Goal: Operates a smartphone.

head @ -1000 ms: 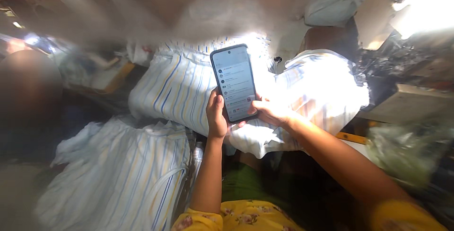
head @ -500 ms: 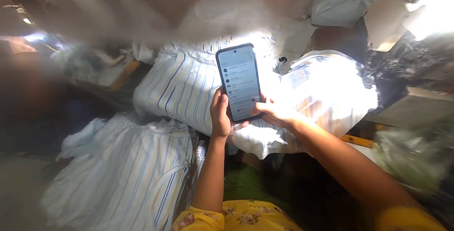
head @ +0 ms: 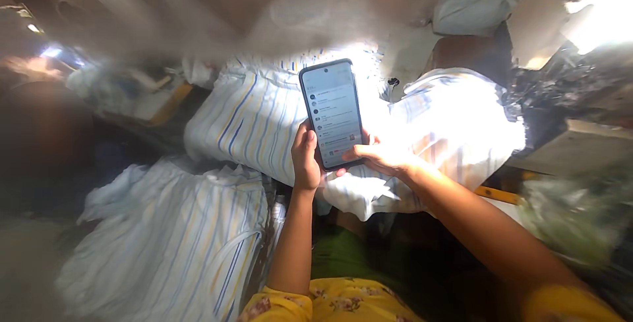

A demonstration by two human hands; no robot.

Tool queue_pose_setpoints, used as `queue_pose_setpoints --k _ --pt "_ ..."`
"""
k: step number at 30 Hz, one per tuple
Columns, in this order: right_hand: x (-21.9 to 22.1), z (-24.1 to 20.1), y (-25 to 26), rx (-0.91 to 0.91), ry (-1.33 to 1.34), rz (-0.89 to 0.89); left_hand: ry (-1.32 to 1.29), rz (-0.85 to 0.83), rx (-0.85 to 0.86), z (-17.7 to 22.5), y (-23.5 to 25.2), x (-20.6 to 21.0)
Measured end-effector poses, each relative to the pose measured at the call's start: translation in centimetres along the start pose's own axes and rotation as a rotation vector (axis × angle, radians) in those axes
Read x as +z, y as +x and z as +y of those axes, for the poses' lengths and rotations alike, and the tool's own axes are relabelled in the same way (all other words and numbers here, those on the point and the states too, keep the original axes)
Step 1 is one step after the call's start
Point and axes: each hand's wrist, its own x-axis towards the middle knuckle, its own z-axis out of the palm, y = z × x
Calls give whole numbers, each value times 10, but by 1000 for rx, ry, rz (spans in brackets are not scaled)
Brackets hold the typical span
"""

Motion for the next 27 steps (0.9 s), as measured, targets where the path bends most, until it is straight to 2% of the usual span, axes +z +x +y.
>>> queue_pose_setpoints --k 27 --pt "-1 0 0 -7 -18 -1 -18 3 -22 2 0 1"
